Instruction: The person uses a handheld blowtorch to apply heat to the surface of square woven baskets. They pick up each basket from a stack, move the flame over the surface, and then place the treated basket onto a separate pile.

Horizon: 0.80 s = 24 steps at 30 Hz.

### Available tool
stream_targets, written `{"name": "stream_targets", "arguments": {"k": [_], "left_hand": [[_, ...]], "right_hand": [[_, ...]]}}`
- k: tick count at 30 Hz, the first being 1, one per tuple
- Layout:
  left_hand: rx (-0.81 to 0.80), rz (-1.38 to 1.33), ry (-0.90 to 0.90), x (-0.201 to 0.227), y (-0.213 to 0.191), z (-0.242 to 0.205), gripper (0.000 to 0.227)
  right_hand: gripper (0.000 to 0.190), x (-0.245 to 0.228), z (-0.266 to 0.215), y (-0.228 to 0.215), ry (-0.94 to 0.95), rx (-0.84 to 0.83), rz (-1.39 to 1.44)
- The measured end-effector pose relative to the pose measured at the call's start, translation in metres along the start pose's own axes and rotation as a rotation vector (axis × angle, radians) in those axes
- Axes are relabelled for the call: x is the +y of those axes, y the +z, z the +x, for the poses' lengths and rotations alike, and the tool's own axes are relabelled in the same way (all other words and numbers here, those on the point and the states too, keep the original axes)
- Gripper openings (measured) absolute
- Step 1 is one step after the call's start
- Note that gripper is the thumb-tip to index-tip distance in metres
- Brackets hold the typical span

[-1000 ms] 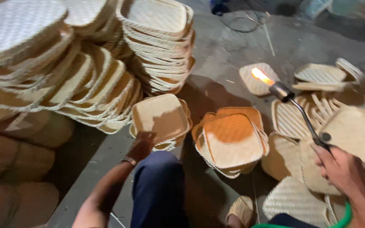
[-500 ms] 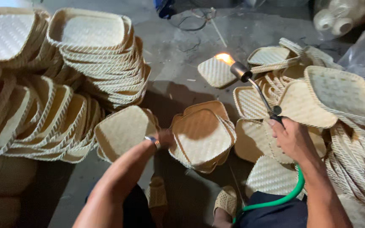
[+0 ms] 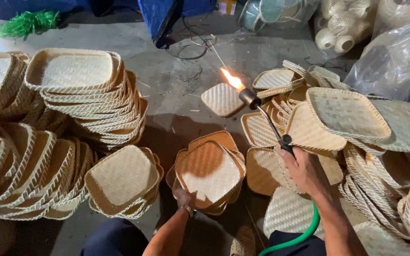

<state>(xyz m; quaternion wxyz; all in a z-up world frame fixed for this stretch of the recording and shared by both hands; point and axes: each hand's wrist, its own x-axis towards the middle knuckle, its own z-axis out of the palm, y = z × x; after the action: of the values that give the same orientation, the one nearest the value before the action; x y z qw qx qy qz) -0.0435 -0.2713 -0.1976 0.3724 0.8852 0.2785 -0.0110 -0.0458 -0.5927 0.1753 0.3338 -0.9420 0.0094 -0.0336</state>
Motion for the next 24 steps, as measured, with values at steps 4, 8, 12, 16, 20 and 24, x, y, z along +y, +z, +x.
{"name": "stream_targets", "arguments": {"k": [4, 8, 12, 16, 20, 24], "left_hand": [[-0.162, -0.138, -0.178, 0.001, -0.002, -0.006, 0.055], [-0.198, -0.318, -0.226, 0.008, -0.007, -0.004, 0.044], [-0.231, -0.514, -0.235, 0.017, -0.010, -0.008, 0.036], [-0.537, -0.824, -0.353, 0.032, -0.008, -0.009, 0.038], [-0.204, 0.598, 0.747, 0.035, -0.016, -0.001, 0.031], [-0.278, -0.268, 0.211, 0.047, -0.030, 0.025, 0.024]], "right_hand": [[0.041, 0.004, 0.003, 0.002, -0.083, 0.059, -0.005], [0.042, 0.008, 0.005, 0.003, -0.007, 0.028, -0.018], [0.041, 0.016, 0.012, 0.008, -0.021, -0.008, 0.015], [0.040, 0.020, 0.013, 0.013, -0.050, 0.011, -0.009], [0.038, 0.027, 0.014, 0.016, -0.077, 0.017, 0.061], [0.038, 0.034, 0.017, 0.017, -0.143, 0.023, 0.049]]}}
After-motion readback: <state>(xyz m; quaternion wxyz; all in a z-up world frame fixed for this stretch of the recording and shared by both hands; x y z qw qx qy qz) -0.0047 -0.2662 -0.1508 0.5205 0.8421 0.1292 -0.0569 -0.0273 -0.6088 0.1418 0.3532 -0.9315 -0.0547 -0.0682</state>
